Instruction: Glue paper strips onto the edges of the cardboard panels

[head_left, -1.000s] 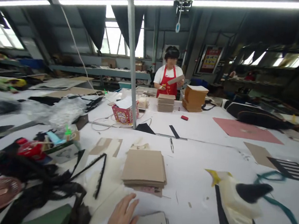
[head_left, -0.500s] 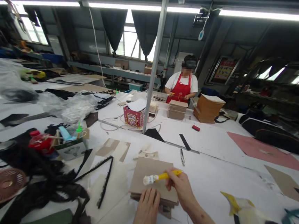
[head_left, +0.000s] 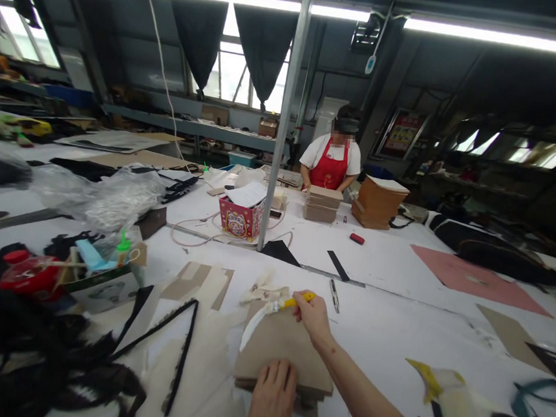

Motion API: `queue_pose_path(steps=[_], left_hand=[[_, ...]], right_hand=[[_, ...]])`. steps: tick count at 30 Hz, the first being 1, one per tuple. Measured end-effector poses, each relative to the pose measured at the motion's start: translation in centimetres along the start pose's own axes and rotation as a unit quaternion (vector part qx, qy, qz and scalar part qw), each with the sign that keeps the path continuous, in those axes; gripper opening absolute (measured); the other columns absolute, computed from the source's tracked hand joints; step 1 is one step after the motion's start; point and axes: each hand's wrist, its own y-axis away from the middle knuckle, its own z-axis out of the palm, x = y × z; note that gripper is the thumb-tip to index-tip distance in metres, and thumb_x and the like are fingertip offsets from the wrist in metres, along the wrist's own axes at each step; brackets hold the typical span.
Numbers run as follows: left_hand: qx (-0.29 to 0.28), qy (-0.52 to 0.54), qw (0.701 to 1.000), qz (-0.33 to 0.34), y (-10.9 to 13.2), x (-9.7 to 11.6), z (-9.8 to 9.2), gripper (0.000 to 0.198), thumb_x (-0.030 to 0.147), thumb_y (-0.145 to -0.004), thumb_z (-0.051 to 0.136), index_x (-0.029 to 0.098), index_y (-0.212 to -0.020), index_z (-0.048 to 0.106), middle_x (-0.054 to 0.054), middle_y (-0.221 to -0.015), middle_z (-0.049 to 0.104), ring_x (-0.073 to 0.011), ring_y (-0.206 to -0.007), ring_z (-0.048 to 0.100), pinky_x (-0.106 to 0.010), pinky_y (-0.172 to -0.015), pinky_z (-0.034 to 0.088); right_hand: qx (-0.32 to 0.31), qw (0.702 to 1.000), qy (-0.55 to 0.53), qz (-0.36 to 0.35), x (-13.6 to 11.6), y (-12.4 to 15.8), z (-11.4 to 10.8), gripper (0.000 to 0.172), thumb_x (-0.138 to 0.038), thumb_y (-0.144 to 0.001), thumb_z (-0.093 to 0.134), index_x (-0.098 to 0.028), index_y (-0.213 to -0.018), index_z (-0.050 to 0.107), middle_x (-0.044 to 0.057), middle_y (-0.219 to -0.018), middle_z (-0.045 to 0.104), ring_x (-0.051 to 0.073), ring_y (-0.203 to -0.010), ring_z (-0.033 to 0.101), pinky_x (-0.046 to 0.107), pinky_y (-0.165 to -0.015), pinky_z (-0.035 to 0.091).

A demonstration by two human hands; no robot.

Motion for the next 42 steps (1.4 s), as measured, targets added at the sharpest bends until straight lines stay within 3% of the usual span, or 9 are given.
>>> queue_pose_path(steps=[7, 9, 14, 17, 21, 27, 34, 36, 42], left_hand=[[-0.055, 0.025, 0.998, -0.002, -1.4, 0.0, -2.1, 0.019, 0.014, -0.083, 0.050, 0.023, -0.097, 0.059, -0.003, -0.109, 0.059, -0.0241, -0.102, 0.054, -0.042, -0.085, 0.046], [-0.071, 0.025, 0.997, -0.004, -1.9, 0.1, -2.3, 0.019, 0.013, -0.082, 0.050, 0.022, -0.097, 0.059, -0.004, -0.107, 0.059, -0.0234, -0.102, 0.054, -0.041, -0.085, 0.046], [-0.106, -0.008, 0.994, 0.041, -2.8, 0.0, -2.9, 0.023, 0.018, -0.078, 0.061, 0.021, -0.100, 0.057, -0.004, -0.104, 0.059, -0.0235, -0.099, 0.055, -0.039, -0.082, 0.049], [-0.115, -0.027, 0.990, 0.079, -2.9, -0.3, -3.3, 0.022, 0.019, -0.077, 0.063, 0.019, -0.099, 0.057, -0.005, -0.102, 0.059, -0.0239, -0.099, 0.055, -0.038, -0.079, 0.050], [-0.125, -0.039, 0.982, 0.133, -3.1, -0.6, -3.9, 0.014, 0.019, -0.080, 0.058, 0.017, -0.094, 0.058, -0.007, -0.099, 0.061, -0.0237, -0.095, 0.057, -0.036, -0.074, 0.051], [-0.096, -0.046, 0.979, 0.174, -3.8, 0.1, -7.2, 0.020, 0.006, -0.083, 0.042, 0.016, -0.083, 0.060, -0.006, -0.084, 0.062, -0.0185, -0.078, 0.060, -0.028, -0.063, 0.047], [0.134, 0.043, 0.990, 0.027, -0.9, 0.2, -16.4, 0.022, 0.027, -0.091, 0.038, 0.016, -0.093, 0.057, -0.007, -0.089, 0.064, -0.0145, -0.079, 0.062, -0.027, -0.071, 0.050], [0.220, 0.217, 0.947, -0.089, 2.0, 1.1, -17.6, 0.021, 0.036, -0.085, 0.050, 0.017, -0.090, 0.057, -0.003, -0.081, 0.065, -0.0130, -0.070, 0.063, -0.026, -0.067, 0.052], [0.233, 0.609, 0.656, -0.380, 12.0, 6.3, -15.4, 0.038, 0.045, -0.061, 0.074, 0.018, -0.077, 0.053, 0.004, -0.070, 0.065, -0.0135, -0.067, 0.063, -0.029, -0.064, 0.059]], right_hand=[[0.046, 0.994, 0.080, -0.064, 0.4, 1.9, -8.9, 0.030, -0.043, -0.082, 0.052, -0.016, -0.078, 0.064, -0.001, -0.054, 0.058, 0.012, -0.049, 0.049, 0.024, -0.050, 0.038], [-0.011, 0.978, 0.154, -0.139, -0.1, 4.1, -10.6, 0.021, -0.036, -0.081, 0.055, -0.018, -0.080, 0.066, 0.001, -0.065, 0.062, 0.015, -0.063, 0.054, 0.026, -0.062, 0.040], [-0.208, 0.858, 0.362, -0.298, -1.6, 11.0, -12.3, 0.020, -0.020, -0.086, 0.047, -0.018, -0.081, 0.066, 0.006, -0.077, 0.065, 0.018, -0.076, 0.056, 0.031, -0.075, 0.038], [-0.194, 0.914, 0.284, -0.217, -2.5, 14.5, -14.1, 0.022, -0.026, -0.088, 0.049, -0.020, -0.083, 0.069, 0.003, -0.076, 0.066, 0.017, -0.073, 0.057, 0.028, -0.070, 0.040], [-0.042, 0.996, 0.044, -0.060, -1.9, 18.1, -17.6, 0.028, -0.041, -0.087, 0.053, -0.019, -0.092, 0.069, 0.002, -0.071, 0.063, 0.017, -0.065, 0.055, 0.027, -0.062, 0.042], [0.187, 0.954, -0.231, 0.050, 2.4, 24.3, -20.1, 0.043, -0.052, -0.077, 0.063, -0.018, -0.104, 0.064, 0.002, -0.070, 0.063, 0.017, -0.064, 0.056, 0.030, -0.063, 0.047], [0.117, 0.973, -0.183, 0.081, 4.7, 29.3, -15.0, 0.051, -0.063, -0.078, 0.055, -0.018, -0.102, 0.061, 0.004, -0.067, 0.066, 0.020, -0.061, 0.062, 0.033, -0.063, 0.050], [0.101, 0.980, -0.156, 0.065, 4.3, 29.9, -12.5, 0.045, -0.063, -0.080, 0.052, -0.019, -0.088, 0.061, 0.004, -0.070, 0.065, 0.019, -0.065, 0.062, 0.031, -0.066, 0.049], [0.089, 0.991, -0.085, 0.048, 2.3, 32.7, -7.0, 0.034, -0.053, -0.079, 0.058, -0.021, -0.072, 0.048, -0.003, -0.065, 0.052, 0.015, -0.065, 0.053, 0.023, -0.061, 0.042]])
